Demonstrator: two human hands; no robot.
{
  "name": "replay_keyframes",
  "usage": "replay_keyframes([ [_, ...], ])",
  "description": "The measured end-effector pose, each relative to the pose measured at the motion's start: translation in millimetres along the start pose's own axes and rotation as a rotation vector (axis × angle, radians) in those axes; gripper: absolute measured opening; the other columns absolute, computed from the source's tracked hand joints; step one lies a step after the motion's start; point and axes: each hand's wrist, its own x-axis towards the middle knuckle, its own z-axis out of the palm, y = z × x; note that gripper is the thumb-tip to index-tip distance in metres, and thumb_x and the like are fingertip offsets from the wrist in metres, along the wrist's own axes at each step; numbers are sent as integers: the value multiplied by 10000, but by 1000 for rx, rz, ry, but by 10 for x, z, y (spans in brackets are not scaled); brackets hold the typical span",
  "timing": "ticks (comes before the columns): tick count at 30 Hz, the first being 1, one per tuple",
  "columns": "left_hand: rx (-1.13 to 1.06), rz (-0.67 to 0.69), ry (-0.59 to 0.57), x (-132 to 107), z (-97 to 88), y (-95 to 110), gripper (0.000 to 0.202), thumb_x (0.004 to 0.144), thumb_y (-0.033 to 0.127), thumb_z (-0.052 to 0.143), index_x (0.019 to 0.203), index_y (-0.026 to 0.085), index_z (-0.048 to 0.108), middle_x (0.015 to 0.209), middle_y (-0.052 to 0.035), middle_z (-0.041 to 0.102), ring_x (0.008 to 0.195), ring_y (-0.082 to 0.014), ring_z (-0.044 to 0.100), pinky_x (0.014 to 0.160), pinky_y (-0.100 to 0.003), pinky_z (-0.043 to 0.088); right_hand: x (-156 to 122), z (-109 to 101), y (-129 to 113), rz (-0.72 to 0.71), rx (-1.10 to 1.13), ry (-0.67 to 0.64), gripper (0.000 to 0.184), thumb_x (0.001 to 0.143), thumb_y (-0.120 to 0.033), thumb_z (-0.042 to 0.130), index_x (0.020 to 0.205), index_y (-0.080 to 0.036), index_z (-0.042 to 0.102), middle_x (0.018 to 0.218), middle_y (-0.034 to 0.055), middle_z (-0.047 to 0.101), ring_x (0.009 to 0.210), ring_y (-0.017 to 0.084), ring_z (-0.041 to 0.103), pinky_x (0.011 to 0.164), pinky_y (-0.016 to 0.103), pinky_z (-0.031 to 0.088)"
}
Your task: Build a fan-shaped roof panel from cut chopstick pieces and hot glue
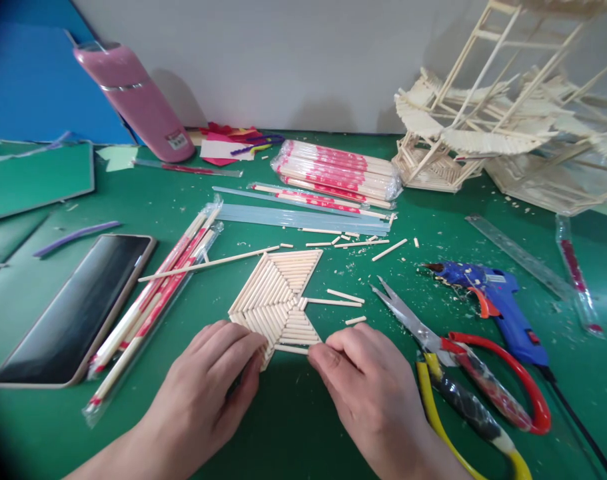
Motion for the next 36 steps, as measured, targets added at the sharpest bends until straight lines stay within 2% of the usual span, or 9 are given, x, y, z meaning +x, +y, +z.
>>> replay_keyframes([
  [7, 2, 8, -7, 0, -21, 7, 124, 828, 94, 397, 788, 156, 496, 726, -46, 512, 646, -175, 431, 583, -336, 392, 5, 6, 14, 10, 7, 6, 125, 810, -112, 555, 878, -182, 634, 718, 25, 576, 654, 129, 488, 584, 278, 377],
  [18, 13, 30, 17, 11, -14, 22, 132, 830, 108, 432, 888, 152, 543, 728, -45, 522, 648, -180, 441, 573, -335, 394, 26, 15, 0, 38, 4, 30, 132, 810, -129, 558, 856, -195, 662, 698, 17, 586, 649, 123, 508, 568, 258, 391],
  [27, 61, 40, 54, 18, 24, 41, 73, 819, 137, 489, 826, 159, 559, 683, -29, 531, 611, -172, 453, 550, -323, 362, 32, 23, -8, 43, -3, 7, 137, 814, -133, 552, 882, -195, 654, 727, 22, 591, 664, 126, 499, 591, 270, 395],
  [36, 39, 28, 103, 53, 73, 54, 109, 830, 109, 464, 862, 169, 548, 733, -25, 555, 659, -163, 493, 591, -302, 374, 26, 61, 1, 62, -14, 0, 152, 829, -161, 527, 889, -220, 653, 726, 18, 561, 662, 126, 510, 578, 258, 397],
])
